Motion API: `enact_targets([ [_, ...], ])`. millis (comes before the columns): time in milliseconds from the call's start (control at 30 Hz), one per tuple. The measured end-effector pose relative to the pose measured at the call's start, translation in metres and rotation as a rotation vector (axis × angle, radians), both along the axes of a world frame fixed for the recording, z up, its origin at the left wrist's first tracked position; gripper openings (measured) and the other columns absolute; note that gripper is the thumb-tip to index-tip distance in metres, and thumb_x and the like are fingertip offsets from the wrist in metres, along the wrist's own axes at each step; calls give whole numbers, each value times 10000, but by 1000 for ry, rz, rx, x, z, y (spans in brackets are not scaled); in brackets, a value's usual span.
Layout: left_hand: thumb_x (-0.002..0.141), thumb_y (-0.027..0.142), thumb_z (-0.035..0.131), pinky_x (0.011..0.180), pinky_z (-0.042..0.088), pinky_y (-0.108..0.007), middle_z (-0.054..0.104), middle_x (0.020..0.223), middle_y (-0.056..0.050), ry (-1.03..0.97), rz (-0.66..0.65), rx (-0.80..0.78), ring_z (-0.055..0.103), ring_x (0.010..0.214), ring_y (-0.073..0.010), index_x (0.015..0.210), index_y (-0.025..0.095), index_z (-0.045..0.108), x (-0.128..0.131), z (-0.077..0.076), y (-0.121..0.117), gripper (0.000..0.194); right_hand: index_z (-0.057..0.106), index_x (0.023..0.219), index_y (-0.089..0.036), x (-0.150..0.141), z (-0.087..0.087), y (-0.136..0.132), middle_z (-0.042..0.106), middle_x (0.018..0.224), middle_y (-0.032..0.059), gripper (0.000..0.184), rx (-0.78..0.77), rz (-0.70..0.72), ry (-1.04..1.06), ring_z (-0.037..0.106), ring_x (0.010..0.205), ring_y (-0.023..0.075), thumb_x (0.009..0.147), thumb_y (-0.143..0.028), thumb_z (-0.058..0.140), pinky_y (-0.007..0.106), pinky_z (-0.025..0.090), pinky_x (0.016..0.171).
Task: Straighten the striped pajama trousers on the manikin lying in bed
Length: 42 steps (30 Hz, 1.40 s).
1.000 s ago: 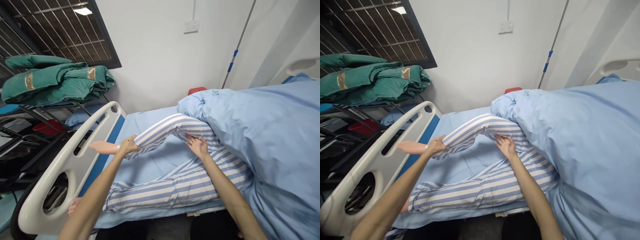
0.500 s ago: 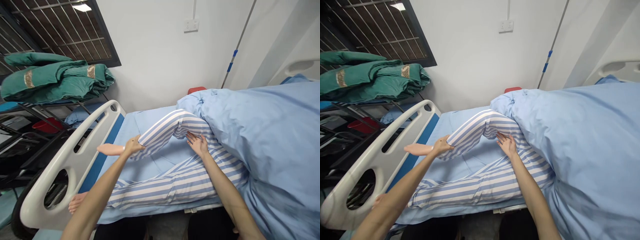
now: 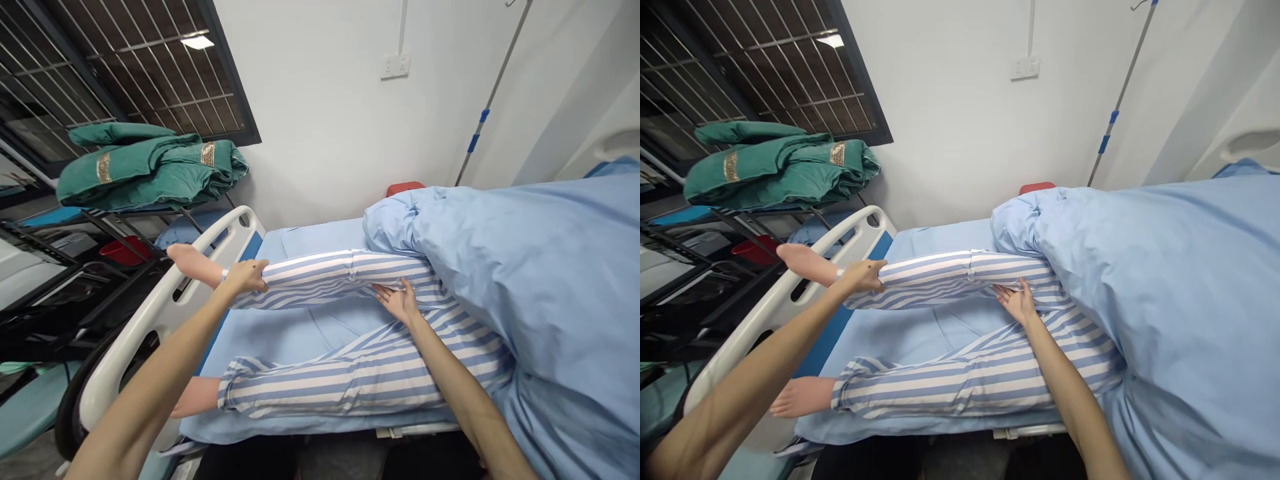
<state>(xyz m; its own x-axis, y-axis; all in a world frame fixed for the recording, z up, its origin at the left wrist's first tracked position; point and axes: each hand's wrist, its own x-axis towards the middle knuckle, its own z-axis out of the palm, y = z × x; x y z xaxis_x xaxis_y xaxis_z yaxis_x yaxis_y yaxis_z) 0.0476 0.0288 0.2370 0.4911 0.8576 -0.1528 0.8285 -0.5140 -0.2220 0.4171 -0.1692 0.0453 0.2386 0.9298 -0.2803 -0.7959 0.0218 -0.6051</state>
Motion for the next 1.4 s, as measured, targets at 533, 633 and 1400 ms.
enact_targets([
  [533,670,388,666,769,462,-275,715,1074,-45,-512,177,-162,652,1003,-234,1127,228,598,68,-118,-63,490,689,1108,-234,12,9,-4,652,1332,94,460,185,-132,64,505,1349,287,839,-572,533,408,553,888],
  [633,659,383,675,764,459,-263,714,1086,-42,-498,166,-160,651,1008,-235,1125,229,601,69,-119,-60,496,689,1115,-234,16,6,-5,671,1299,102,456,174,-143,74,528,1326,288,842,-564,534,406,557,873],
  [1400,726,193,542,933,466,-428,671,1205,-156,-40,-36,-67,627,1112,-307,1230,184,590,-53,-165,19,506,617,971,-139,-12,-41,3,706,851,83,328,-523,173,-489,694,845,187,796,-392,729,278,507,696],
])
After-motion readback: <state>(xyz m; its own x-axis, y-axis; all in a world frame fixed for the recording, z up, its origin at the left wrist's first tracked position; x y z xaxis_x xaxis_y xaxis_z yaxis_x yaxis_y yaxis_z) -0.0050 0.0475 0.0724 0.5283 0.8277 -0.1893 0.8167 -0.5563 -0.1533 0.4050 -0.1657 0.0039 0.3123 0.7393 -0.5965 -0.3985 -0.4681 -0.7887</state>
